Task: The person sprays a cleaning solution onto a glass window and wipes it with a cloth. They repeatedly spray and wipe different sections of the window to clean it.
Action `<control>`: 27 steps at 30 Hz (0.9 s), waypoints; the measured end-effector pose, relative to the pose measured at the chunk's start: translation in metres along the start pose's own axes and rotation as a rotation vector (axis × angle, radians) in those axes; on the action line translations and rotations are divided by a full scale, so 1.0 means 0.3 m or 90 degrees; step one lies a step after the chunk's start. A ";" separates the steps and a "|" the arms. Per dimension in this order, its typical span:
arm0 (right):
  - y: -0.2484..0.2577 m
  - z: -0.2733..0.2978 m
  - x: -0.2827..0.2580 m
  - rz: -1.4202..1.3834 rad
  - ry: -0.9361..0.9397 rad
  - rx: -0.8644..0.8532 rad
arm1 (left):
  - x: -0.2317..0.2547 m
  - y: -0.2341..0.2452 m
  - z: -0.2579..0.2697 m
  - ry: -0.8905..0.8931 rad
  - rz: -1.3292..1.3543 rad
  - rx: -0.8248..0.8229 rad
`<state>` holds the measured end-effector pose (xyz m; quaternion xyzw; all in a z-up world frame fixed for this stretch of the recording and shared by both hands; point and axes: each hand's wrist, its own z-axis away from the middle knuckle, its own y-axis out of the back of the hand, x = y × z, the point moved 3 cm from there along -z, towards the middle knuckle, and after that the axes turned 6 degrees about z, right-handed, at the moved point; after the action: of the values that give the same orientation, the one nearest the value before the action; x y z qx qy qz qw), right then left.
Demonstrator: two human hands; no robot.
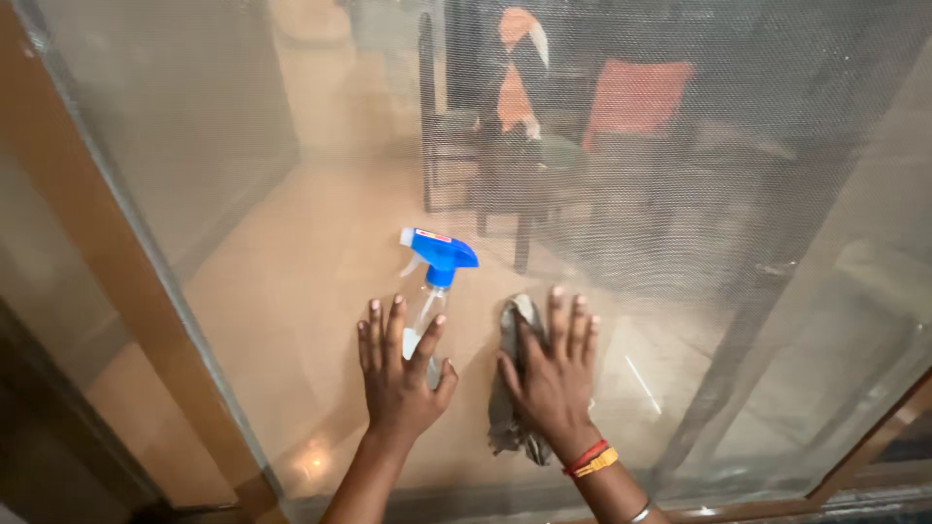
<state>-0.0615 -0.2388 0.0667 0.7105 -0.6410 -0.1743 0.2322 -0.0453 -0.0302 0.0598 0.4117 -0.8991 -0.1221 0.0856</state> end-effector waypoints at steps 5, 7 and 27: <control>0.031 -0.018 0.058 -0.009 -0.143 0.089 | -0.024 0.029 0.024 0.011 -0.025 -0.009; 0.035 -0.023 0.073 -0.012 -0.166 0.095 | -0.034 0.041 0.033 0.021 -0.059 0.004; 0.036 -0.020 0.123 -0.031 -0.109 0.084 | -0.061 0.169 -0.055 0.113 -0.101 0.137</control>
<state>-0.0627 -0.2754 0.0796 0.7221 -0.6512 -0.1974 0.1249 -0.0659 0.0131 0.0894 0.4970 -0.8607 0.0051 0.1102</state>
